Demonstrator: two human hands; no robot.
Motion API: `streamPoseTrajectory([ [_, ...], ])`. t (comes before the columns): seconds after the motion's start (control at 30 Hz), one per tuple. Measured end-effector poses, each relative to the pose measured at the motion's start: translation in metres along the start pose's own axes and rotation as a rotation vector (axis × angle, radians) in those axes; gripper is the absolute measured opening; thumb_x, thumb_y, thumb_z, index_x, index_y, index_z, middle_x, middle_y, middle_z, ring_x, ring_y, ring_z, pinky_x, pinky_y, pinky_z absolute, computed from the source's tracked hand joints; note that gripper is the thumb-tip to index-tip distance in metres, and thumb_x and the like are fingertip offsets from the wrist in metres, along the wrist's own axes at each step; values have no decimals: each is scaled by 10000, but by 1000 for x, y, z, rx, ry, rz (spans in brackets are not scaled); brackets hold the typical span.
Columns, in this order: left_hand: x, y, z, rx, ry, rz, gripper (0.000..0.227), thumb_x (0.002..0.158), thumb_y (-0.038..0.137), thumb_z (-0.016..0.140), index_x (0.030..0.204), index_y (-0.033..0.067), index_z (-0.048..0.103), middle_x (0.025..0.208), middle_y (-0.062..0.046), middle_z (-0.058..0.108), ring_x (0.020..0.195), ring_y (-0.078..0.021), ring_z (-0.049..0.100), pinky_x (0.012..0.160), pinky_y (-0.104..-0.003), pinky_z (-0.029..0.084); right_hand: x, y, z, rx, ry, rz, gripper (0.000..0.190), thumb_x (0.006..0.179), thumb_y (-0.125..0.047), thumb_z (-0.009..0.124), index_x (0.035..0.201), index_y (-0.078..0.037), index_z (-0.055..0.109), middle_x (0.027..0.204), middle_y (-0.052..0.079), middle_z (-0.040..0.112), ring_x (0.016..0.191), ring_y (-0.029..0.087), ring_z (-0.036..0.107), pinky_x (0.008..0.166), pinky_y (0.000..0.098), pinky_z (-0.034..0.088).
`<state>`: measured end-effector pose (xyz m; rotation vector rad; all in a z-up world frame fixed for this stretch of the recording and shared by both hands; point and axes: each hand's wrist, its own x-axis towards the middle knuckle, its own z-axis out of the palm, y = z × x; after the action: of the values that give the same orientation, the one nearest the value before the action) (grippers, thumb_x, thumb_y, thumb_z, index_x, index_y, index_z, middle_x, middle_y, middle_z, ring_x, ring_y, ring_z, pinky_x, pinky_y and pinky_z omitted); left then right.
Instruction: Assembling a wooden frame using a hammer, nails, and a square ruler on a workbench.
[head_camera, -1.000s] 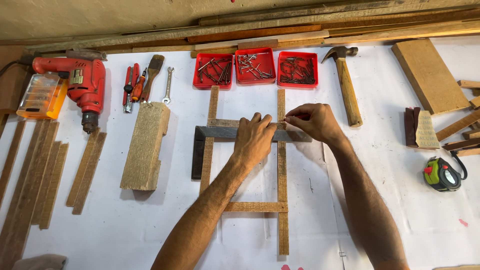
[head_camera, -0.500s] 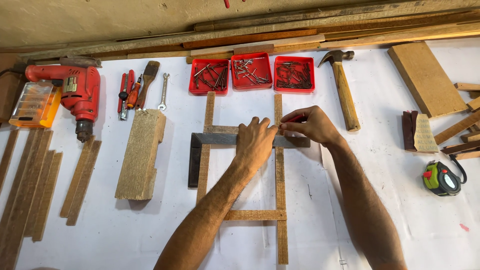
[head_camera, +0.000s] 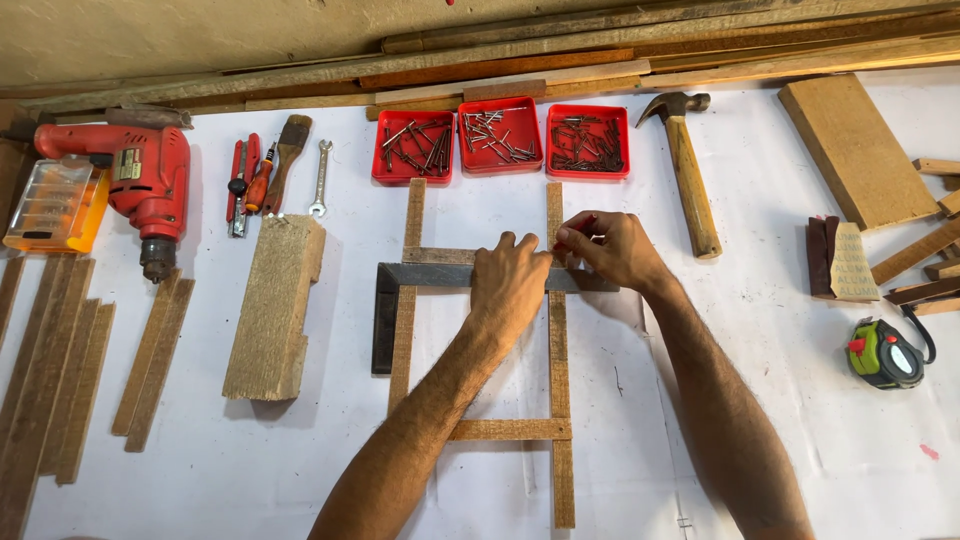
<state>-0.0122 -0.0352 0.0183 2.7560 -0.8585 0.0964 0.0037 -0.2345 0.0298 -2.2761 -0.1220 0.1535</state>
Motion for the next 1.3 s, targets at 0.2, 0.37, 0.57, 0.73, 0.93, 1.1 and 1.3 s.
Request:
streamPoseTrajectory([
  [0.2, 2, -4, 12, 19, 3, 12, 136, 845, 61, 761, 979, 48, 781, 1151, -157, 718, 1034, -306, 671, 717, -507, 607, -1, 14, -3, 68, 29, -39, 325, 1013, -296, 630, 1099, 2, 728, 938, 130, 797, 858, 191, 792, 784, 345, 665],
  [0.37, 1, -2, 6, 5, -17, -5, 141, 847, 72, 765, 985, 55, 781, 1173, -145, 708, 1051, -297, 659, 778, -543, 587, -1, 10, -1, 26, 18, 31, 310, 1009, -289, 633, 1118, -18, 735, 927, 132, 794, 826, 198, 781, 747, 357, 658],
  [0.57, 2, -1, 0, 24, -29, -5, 161, 830, 65, 779, 991, 53, 780, 1175, -143, 705, 1033, -285, 662, 756, -525, 596, -1, 15, -4, 77, 42, -49, 300, 1022, -274, 633, 1092, 1, 732, 927, 119, 794, 840, 164, 783, 757, 326, 662],
  [0.73, 4, 1, -11, 47, -58, -5, 187, 823, 80, 795, 1006, 48, 778, 1155, -130, 712, 1013, -265, 672, 685, -435, 624, -3, 2, -5, 65, 20, 58, 288, 992, -276, 667, 1092, -20, 754, 879, 121, 802, 767, 179, 767, 701, 342, 644],
  [0.93, 5, -3, -5, 87, 0, 23, 177, 766, 74, 809, 942, 66, 793, 1152, -126, 716, 967, -265, 676, 596, -399, 625, 1, 20, -4, 98, 55, -76, 273, 1010, -260, 652, 1063, -8, 743, 880, 82, 795, 786, 107, 772, 710, 276, 649],
  [1.1, 1, 1, -15, 51, -37, 0, 191, 802, 80, 804, 991, 62, 789, 1145, -117, 719, 988, -249, 671, 660, -416, 618, -5, -5, -5, 90, 5, 60, 276, 996, -264, 671, 1071, -18, 772, 851, 88, 806, 733, 137, 750, 670, 293, 627],
  [1.3, 0, -2, -2, 49, 24, 8, 252, 766, 75, 814, 1017, 83, 798, 1167, -129, 708, 985, -266, 662, 685, -469, 602, 1, 16, -3, 107, 24, 27, 290, 1001, -271, 656, 1083, -7, 744, 867, 78, 802, 743, 103, 758, 677, 278, 643],
])
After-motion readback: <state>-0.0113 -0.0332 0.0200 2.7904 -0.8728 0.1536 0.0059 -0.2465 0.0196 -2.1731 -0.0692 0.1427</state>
